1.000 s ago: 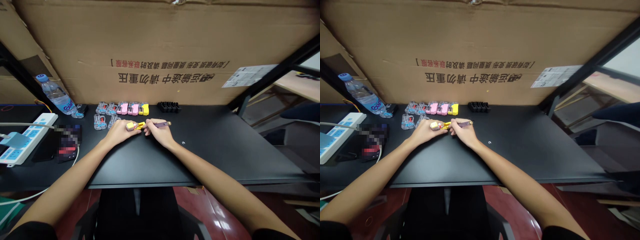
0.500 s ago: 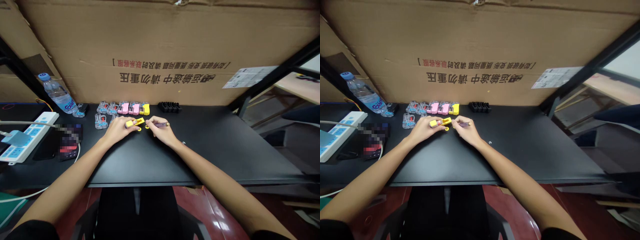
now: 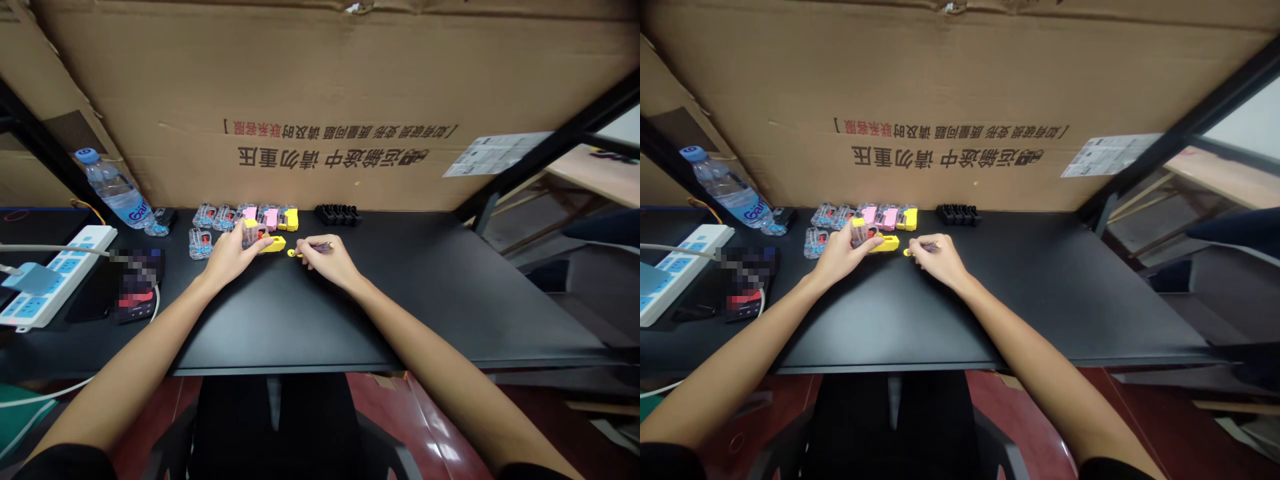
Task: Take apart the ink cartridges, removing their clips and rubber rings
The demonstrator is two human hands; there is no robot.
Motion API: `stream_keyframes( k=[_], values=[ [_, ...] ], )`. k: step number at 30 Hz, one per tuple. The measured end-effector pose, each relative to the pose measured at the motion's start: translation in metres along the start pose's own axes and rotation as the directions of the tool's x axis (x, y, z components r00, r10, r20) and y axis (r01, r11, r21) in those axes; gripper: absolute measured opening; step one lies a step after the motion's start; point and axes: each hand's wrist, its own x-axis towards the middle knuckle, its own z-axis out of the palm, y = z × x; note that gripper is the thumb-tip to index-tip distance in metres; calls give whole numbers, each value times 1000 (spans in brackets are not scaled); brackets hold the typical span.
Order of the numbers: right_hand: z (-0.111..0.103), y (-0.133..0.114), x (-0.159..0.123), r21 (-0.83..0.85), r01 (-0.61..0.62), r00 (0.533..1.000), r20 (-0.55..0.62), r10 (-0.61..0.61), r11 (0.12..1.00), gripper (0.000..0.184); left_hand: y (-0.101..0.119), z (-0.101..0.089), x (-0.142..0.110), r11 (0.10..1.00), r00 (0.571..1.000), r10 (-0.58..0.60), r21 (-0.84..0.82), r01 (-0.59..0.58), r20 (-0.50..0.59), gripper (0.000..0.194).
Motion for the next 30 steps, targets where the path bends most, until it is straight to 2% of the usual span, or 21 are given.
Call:
stream_keyframes(
  k=[4,6,8,10,12,17,20,25,30],
  values=[
    [-11,2,3,78,21,995,-97,-14,997,49,-1,1,0,986,999,-32,-160,37,34,40],
    [-13,-2,4,107,90,987,-143,-75,990,42,-1,1,-1,971,996,-50,-228,65,71,41],
    [-12,-7,2,74,207,968,-159,-193,976,28,1,2,-2,965,994,-55,-252,78,95,42],
    [-9,-11,-1,38,319,944,-98,-314,947,17,4,3,-3,959,992,-56,-270,84,112,42],
    [-5,-13,-4,20,377,926,10,-377,926,16,7,4,-5,953,990,-52,-290,89,133,43],
    [7,-12,-11,-66,381,909,207,-361,922,15,10,7,-8,954,983,-24,-290,76,181,41],
    [11,-8,-13,-74,391,886,298,-354,917,21,9,10,-9,955,974,-13,-287,79,226,38],
    [12,-9,-14,-74,405,872,332,-360,911,20,8,9,-8,957,970,0,-280,70,243,38],
    [11,-16,-16,-55,338,892,337,-302,939,21,9,6,-6,955,967,21,-292,56,254,37]
  ],
)
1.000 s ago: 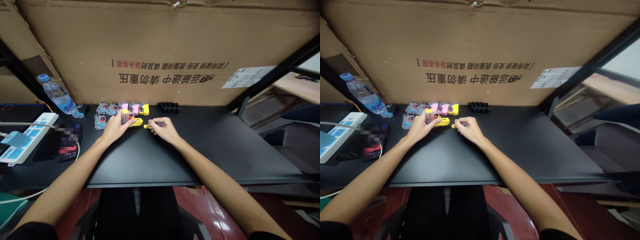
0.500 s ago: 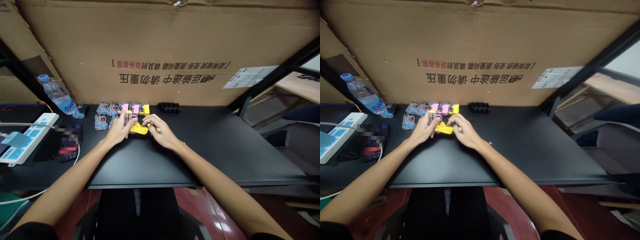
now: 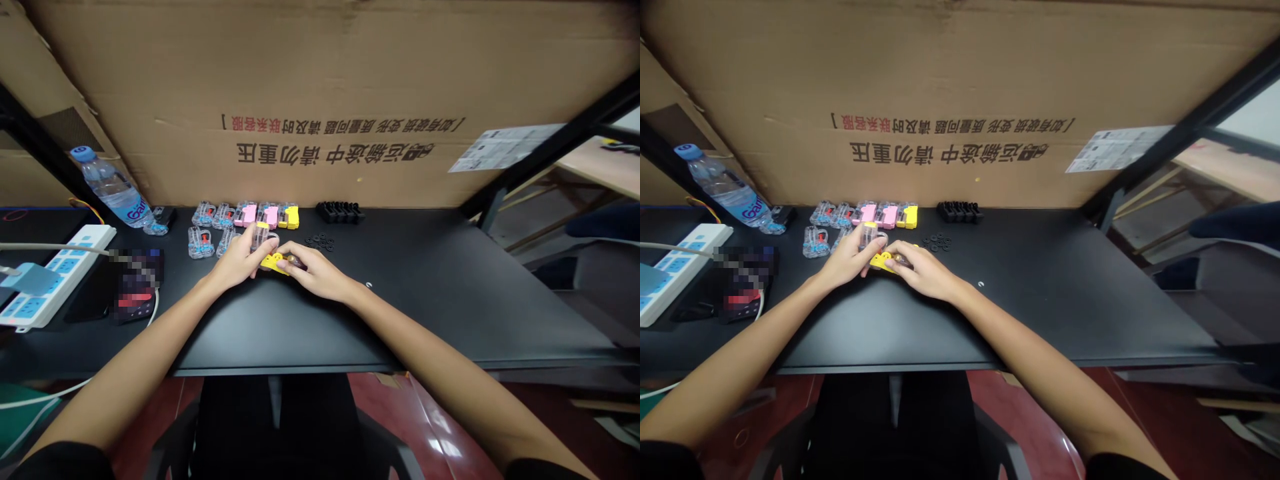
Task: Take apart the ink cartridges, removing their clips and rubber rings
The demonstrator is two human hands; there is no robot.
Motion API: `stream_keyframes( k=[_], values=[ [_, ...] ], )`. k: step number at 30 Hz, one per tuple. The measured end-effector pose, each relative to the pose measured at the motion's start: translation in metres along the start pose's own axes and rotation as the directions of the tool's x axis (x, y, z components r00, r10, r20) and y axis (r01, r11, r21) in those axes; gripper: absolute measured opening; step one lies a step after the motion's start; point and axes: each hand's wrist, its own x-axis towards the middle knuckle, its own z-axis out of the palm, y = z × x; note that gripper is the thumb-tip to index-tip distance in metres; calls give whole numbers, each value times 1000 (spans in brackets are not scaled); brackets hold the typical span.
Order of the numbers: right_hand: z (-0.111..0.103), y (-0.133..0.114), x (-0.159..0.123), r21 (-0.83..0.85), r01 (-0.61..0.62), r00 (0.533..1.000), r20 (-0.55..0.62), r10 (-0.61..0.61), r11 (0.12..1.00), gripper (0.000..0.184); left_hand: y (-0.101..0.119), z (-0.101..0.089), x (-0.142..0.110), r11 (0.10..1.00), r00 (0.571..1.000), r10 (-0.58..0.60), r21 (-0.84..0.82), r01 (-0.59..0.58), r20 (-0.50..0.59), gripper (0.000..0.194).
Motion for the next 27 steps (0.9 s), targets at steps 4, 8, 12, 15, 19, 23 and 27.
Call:
stream_keyframes(
  k=[4,8,12,15,19,23,27],
  values=[
    [-2,0,0,66,-69,991,-111,77,995,26,-1,-1,0,1000,1000,6,-6,-6,5,36],
    [-7,2,0,69,-123,985,-111,130,990,30,-2,0,-2,999,999,28,-23,-27,19,38],
    [-7,4,1,-17,-92,996,3,92,996,37,-2,-1,-3,997,996,67,19,-68,53,36],
    [-6,4,1,-56,-50,999,13,51,997,44,-2,-1,-4,996,996,68,52,-71,65,36],
    [-5,2,2,-112,-10,1000,-9,9,994,43,1,-1,-3,992,996,70,98,-75,48,38],
    [-4,1,2,-133,26,998,-45,-33,991,44,3,0,-3,984,996,91,154,-90,1,37],
    [-3,5,1,-152,40,998,-51,-49,988,45,2,0,-3,977,993,118,182,-115,-4,36]
  ],
)
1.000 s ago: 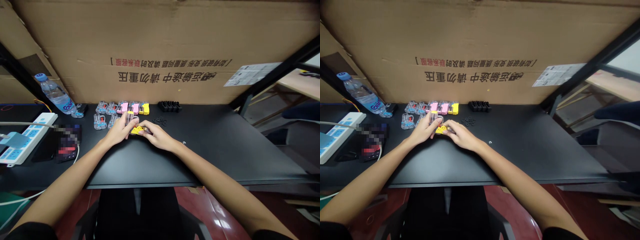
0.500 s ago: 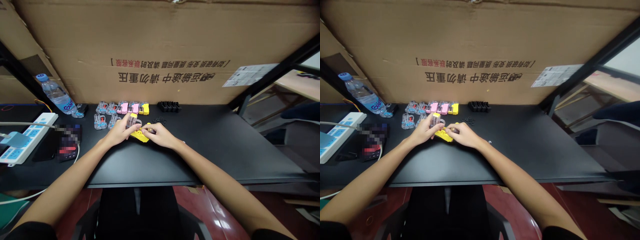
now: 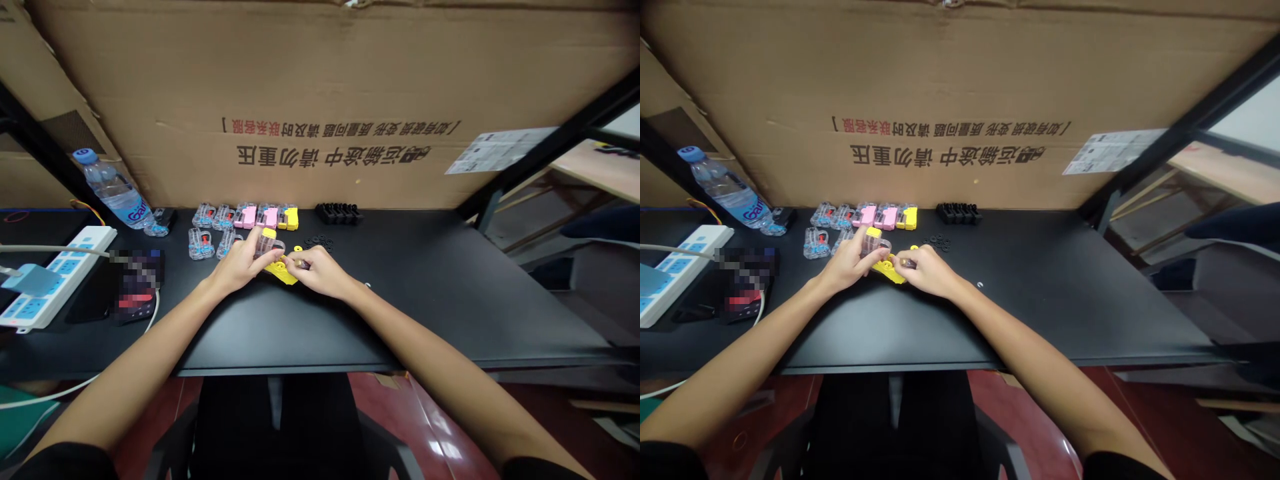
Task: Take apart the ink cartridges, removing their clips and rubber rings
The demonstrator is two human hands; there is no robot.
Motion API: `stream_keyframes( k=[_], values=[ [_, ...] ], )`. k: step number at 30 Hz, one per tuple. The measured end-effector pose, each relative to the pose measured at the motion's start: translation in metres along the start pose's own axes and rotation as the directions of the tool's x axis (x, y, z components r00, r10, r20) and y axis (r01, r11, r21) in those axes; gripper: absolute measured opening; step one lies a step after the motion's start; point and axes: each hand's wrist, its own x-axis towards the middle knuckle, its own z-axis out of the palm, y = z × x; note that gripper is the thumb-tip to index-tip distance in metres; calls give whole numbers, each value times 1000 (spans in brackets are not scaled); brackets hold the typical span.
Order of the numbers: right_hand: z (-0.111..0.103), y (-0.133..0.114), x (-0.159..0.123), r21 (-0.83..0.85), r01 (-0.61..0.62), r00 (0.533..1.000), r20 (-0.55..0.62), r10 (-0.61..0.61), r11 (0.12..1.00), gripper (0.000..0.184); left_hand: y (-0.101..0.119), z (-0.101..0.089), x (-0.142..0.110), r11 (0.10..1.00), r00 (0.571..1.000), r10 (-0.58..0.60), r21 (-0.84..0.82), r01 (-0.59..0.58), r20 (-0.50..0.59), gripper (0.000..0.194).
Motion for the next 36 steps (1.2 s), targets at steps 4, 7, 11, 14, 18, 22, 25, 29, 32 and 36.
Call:
stream_keyframes(
  k=[4,7,11,14,18,22,25,29,32,36],
  values=[
    [-1,3,0,4,10,1000,-17,-10,1000,40,-1,-1,0,1000,999,27,5,-27,-30,34],
    [-2,0,0,19,44,989,-140,-41,999,29,-2,-3,0,999,996,32,-12,-33,-83,31],
    [-2,-5,0,18,108,971,-218,-101,994,18,-2,-2,1,999,995,5,-39,-9,-104,32],
    [1,-5,0,23,120,980,-161,-115,993,15,-1,0,0,998,996,-18,-65,12,-86,32],
    [3,-1,1,48,50,987,-154,-42,998,19,0,-1,2,991,999,-42,-130,41,-8,34],
    [-1,2,1,93,-34,982,-184,51,995,24,-2,-1,5,976,999,-30,-214,33,20,38],
    [-3,4,1,122,-78,979,-179,100,989,26,-6,1,6,965,999,-33,-259,36,18,40],
    [-4,5,1,133,-73,986,-140,92,988,24,-9,3,6,965,1000,-10,-262,12,10,39],
    [-4,7,1,136,-49,990,-122,66,989,22,-10,2,6,967,1000,-3,-255,0,-10,37],
    [-4,9,2,142,-40,990,-132,59,989,22,-11,2,8,958,1000,-17,-287,15,-5,38]
  ],
)
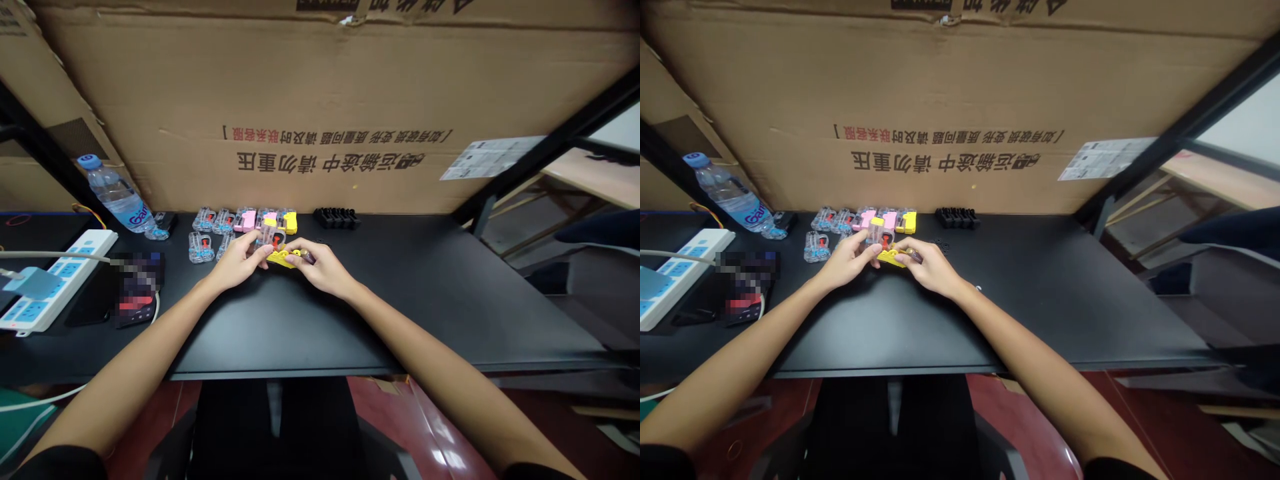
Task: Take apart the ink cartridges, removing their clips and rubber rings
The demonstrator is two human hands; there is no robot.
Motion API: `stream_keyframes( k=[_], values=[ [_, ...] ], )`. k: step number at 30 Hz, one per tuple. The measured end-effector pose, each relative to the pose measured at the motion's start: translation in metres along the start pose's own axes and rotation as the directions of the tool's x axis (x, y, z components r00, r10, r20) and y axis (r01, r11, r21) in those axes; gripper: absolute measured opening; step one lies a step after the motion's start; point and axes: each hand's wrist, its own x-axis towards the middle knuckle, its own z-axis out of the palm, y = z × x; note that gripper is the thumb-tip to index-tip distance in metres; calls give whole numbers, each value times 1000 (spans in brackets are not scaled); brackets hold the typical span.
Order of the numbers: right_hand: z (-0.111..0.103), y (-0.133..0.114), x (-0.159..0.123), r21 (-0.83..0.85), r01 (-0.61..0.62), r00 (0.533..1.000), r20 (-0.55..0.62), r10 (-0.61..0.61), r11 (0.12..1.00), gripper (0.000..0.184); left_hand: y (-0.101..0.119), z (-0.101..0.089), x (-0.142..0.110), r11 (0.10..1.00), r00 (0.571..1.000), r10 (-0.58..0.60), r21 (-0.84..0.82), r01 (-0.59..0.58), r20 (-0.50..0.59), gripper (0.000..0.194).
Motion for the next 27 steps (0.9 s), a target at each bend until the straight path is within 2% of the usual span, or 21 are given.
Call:
stream_keyframes(
  k=[9,15,20,27],
  values=[
    [-1,-3,-1,-4,7,1000,-16,-7,1000,27,-9,-3,0,999,995,20,-40,-17,93,37],
    [-10,-5,-1,-16,-12,997,-70,11,1000,31,-1,-3,-2,998,991,38,-49,-32,132,37],
    [-13,-5,-1,-108,51,998,-25,-54,993,30,7,-1,-6,993,982,91,53,-101,166,30],
    [-13,-8,0,-180,134,983,-102,-154,974,29,10,0,-7,966,975,172,172,-195,142,27]
  ],
)
